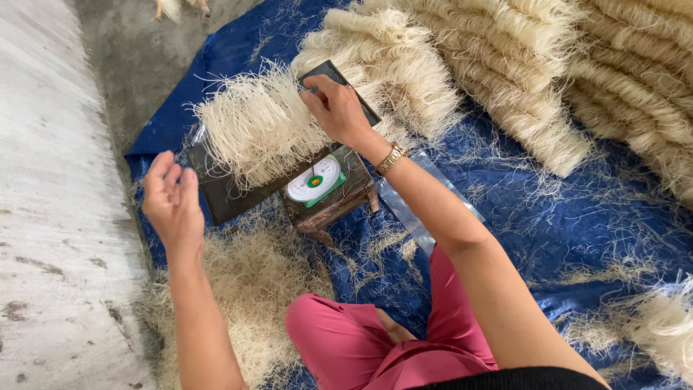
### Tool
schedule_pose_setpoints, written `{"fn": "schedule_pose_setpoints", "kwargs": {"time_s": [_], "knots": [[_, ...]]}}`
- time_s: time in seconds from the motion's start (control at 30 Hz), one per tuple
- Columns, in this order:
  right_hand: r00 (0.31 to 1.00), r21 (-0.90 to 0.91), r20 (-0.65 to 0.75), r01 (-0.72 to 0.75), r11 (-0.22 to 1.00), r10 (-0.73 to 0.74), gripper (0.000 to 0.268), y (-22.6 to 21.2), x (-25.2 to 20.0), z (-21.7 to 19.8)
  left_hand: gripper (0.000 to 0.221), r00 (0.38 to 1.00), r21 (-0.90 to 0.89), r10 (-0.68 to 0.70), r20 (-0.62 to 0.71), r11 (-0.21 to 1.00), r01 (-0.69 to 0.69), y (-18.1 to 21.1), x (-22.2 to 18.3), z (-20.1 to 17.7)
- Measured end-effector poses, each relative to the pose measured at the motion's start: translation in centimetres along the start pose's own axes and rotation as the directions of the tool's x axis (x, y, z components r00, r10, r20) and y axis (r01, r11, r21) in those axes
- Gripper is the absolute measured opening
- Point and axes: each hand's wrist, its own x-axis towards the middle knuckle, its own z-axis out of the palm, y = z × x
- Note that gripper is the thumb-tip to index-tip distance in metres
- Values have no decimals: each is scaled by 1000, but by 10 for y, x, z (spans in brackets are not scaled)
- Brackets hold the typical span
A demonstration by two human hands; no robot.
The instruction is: The person sorts, weighs, and places bundles of thin fibrous noodles into plastic bags while working on a floor-level workspace.
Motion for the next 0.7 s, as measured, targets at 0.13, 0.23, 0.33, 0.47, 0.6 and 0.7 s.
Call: {"fn": "schedule_pose_setpoints", "kwargs": {"time_s": [0.13, 0.23, 0.33, 0.47, 0.6, 0.7], "knots": [[999, 9, -9, -39, 999, 39, 25, 2, -3, -3, 40, 997, -49, 35, -64, 998, -38, -9, -15, -13], [997, -18, -8, -72, 997, 72, 25, -4, -3, -11, 37, 990, -90, 74, -119, 992, -85, -8, -29, -22], [997, -30, 70, -44, 999, 46, 25, -22, -2, -29, 38, 976, -195, 13, -218, 979, -57, -12, -44, -31], [996, -13, 64, -69, 998, 70, 23, -26, -21, -68, 33, 958, -154, 18, -286, 986, -65, 0, -70, -36], [982, -44, -84, -172, 984, 168, 19, 42, -87, -110, 20, 974, -109, -40, -223, 994, 16, -5, -105, -24], [932, -200, -134, -360, 911, 338, 13, 99, -167, -147, 18, 994, -14, -53, 96, 998, 55, -1, -127, -5]]}}
